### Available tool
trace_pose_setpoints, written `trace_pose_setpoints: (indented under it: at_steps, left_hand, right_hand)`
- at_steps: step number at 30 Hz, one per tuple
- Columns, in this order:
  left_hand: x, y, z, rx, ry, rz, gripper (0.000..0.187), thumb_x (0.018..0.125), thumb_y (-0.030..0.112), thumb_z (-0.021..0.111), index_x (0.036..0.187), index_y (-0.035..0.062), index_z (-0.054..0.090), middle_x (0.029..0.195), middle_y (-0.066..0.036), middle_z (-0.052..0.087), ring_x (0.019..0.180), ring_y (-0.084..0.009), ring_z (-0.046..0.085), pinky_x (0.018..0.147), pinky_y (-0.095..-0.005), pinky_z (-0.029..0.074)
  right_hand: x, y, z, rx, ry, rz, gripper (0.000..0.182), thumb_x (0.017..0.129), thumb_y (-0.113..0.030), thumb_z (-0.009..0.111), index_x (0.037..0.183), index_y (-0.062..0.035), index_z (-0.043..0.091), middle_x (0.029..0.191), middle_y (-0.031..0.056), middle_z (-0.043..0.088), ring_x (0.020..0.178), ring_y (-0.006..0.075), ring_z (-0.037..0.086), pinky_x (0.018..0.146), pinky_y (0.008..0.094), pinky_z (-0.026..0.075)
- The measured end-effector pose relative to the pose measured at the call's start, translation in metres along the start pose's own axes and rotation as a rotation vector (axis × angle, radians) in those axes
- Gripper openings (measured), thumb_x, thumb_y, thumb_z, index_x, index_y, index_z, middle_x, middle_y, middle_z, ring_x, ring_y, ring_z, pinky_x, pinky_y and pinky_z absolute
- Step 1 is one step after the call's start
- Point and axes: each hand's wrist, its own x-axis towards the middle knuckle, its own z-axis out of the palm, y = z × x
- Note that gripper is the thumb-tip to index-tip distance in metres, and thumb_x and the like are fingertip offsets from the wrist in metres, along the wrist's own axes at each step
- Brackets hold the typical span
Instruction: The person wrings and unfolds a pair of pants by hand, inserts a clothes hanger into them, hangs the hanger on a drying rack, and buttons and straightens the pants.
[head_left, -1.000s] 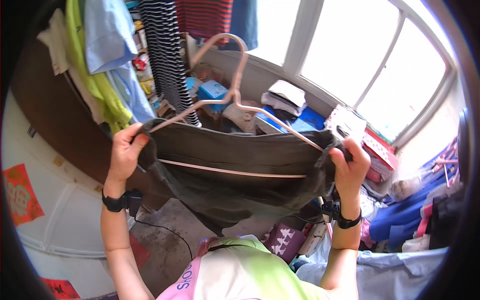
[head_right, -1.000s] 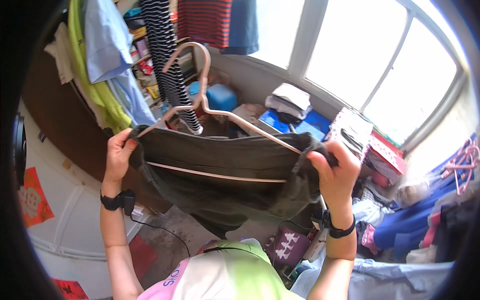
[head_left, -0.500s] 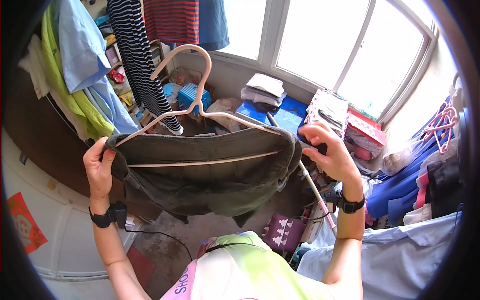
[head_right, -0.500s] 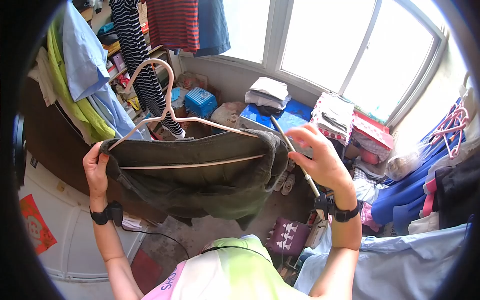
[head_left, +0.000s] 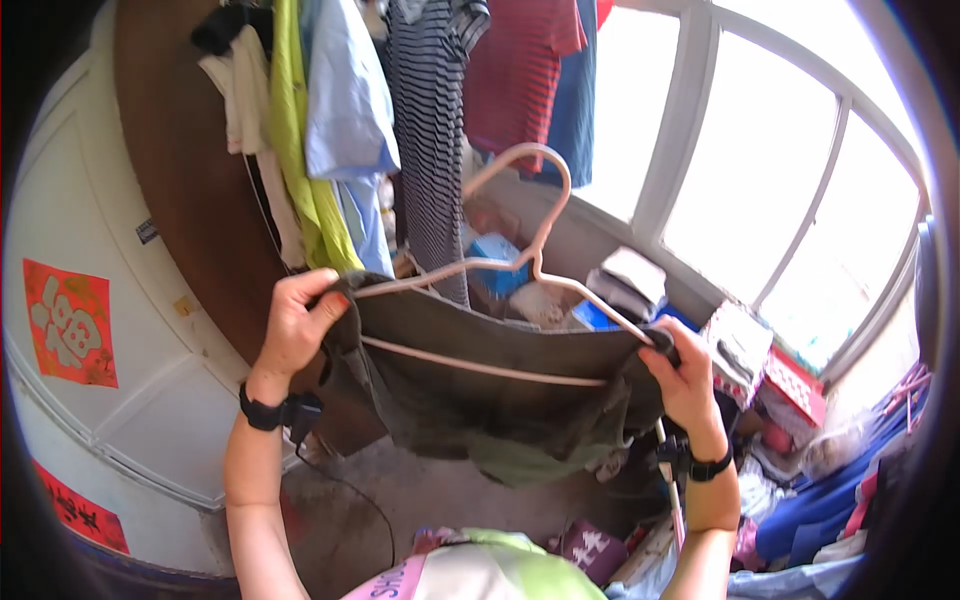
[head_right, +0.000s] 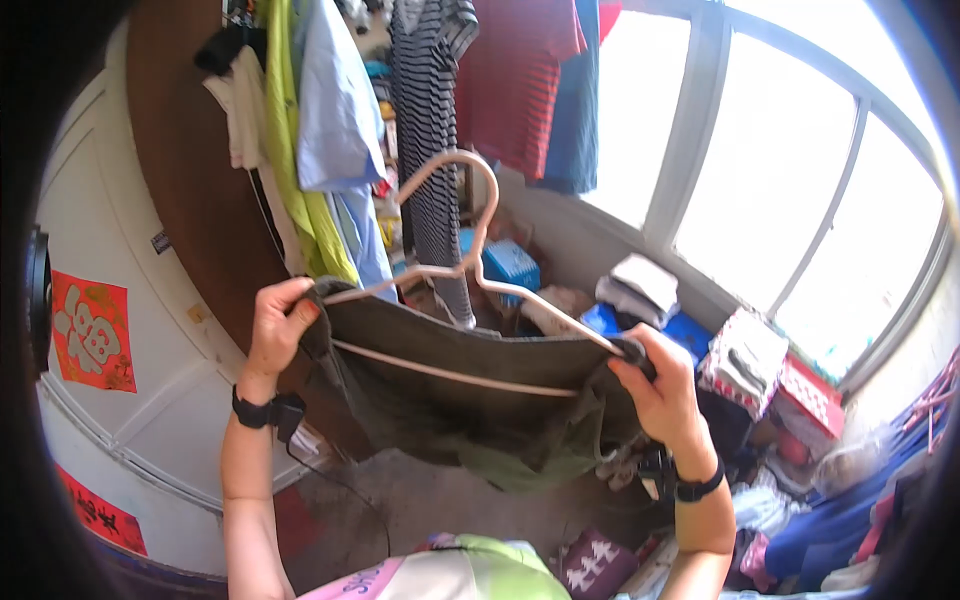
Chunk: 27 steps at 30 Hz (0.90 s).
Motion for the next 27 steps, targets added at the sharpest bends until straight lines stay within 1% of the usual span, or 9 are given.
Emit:
trace_pose_setpoints:
  at_steps: [3, 10, 14, 15, 18, 22, 23, 26, 27]
  left_hand:
    - [0.005, -0.002, -0.007, 0.122, -0.009, 0.062, 0.034, 0.09, 0.028, 0.073, 0.083, -0.0025, 0.062, 0.069, -0.003, 0.054, 0.068, -0.0092, 0.048, 0.063, -0.0268, 0.041]
    - [0.026, 0.007, 0.033, 0.091, 0.07, 0.154, 0.036, 0.09, 0.032, 0.074, 0.091, -0.0024, 0.065, 0.078, -0.006, 0.06, 0.074, -0.0128, 0.058, 0.07, -0.0281, 0.047]
    - [0.042, -0.006, 0.066, -0.22, 0.079, 0.171, 0.06, 0.093, 0.051, 0.065, 0.119, -0.0028, 0.061, 0.104, -0.004, 0.063, 0.097, -0.0129, 0.058, 0.085, -0.0272, 0.046]
    - [0.044, -0.02, 0.071, -0.225, 0.025, 0.164, 0.072, 0.097, 0.058, 0.055, 0.137, -0.0015, 0.049, 0.119, -0.004, 0.058, 0.109, -0.0134, 0.055, 0.095, -0.028, 0.043]
    - [0.047, -0.076, 0.103, -0.599, -0.032, -0.096, 0.074, 0.1, 0.056, 0.048, 0.147, -0.0001, 0.038, 0.128, -0.006, 0.056, 0.116, -0.0148, 0.054, 0.102, -0.0301, 0.04]
    - [0.059, -0.132, 0.157, -0.871, -0.139, -0.128, 0.076, 0.102, 0.055, 0.044, 0.154, 0.0013, 0.027, 0.147, -0.011, 0.046, 0.137, -0.0172, 0.042, 0.114, -0.03, 0.029]
    - [0.057, -0.145, 0.165, -0.87, -0.14, -0.226, 0.077, 0.102, 0.055, 0.044, 0.154, 0.0002, 0.027, 0.151, -0.011, 0.043, 0.143, -0.0171, 0.034, 0.117, -0.0299, 0.024]
    - [0.065, -0.172, 0.181, -0.698, -0.193, -0.293, 0.077, 0.102, 0.057, 0.043, 0.152, -0.0002, 0.031, 0.151, -0.012, 0.043, 0.142, -0.018, 0.036, 0.117, -0.0313, 0.025]
    - [0.068, -0.185, 0.184, -0.536, -0.103, -0.373, 0.063, 0.102, 0.047, 0.052, 0.143, -0.0003, 0.046, 0.145, -0.012, 0.05, 0.133, -0.0174, 0.048, 0.111, -0.0318, 0.036]
  right_hand:
    - [0.002, -0.017, -0.001, -0.07, 0.103, -0.069, 0.015, 0.087, -0.002, 0.066, 0.101, 0.0006, 0.063, 0.078, 0.0107, 0.063, 0.067, 0.0211, 0.058, 0.066, 0.0281, 0.047]
    - [0.008, -0.031, -0.04, -0.129, 0.278, -0.006, 0.014, 0.088, 0.0, 0.066, 0.101, 0.0008, 0.063, 0.076, 0.0048, 0.061, 0.067, 0.0111, 0.055, 0.061, 0.0248, 0.043]
    - [0.011, -0.022, -0.075, -0.225, 0.369, -0.042, 0.013, 0.084, -0.001, 0.067, 0.097, 0.0004, 0.064, 0.074, 0.0035, 0.059, 0.067, 0.0107, 0.052, 0.061, 0.0253, 0.042]
    - [0.012, -0.019, -0.083, -0.204, 0.395, -0.034, 0.014, 0.084, -0.002, 0.068, 0.097, 0.0007, 0.064, 0.073, 0.0037, 0.057, 0.066, 0.011, 0.051, 0.061, 0.0258, 0.042]
    - [0.016, -0.013, -0.11, -0.251, 0.425, -0.041, 0.015, 0.084, -0.003, 0.068, 0.098, 0.0011, 0.064, 0.074, 0.0045, 0.058, 0.068, 0.0112, 0.052, 0.064, 0.026, 0.042]
    - [0.028, -0.001, -0.127, -0.304, 0.484, -0.05, 0.016, 0.084, -0.004, 0.068, 0.099, 0.0009, 0.063, 0.076, 0.0044, 0.059, 0.07, 0.0113, 0.052, 0.065, 0.0261, 0.042]
    - [0.031, 0.003, -0.131, -0.305, 0.487, -0.028, 0.016, 0.084, -0.004, 0.067, 0.099, 0.0008, 0.063, 0.076, 0.0044, 0.059, 0.07, 0.0113, 0.052, 0.065, 0.0262, 0.042]
    - [0.045, 0.024, -0.138, -0.288, 0.487, 0.02, 0.016, 0.085, -0.002, 0.066, 0.1, 0.0005, 0.062, 0.079, 0.0039, 0.06, 0.074, 0.011, 0.053, 0.068, 0.0261, 0.042]
    - [0.051, 0.03, -0.137, -0.27, 0.491, 0.019, 0.016, 0.085, -0.002, 0.066, 0.1, 0.0004, 0.062, 0.08, 0.0036, 0.06, 0.075, 0.011, 0.053, 0.068, 0.0261, 0.042]
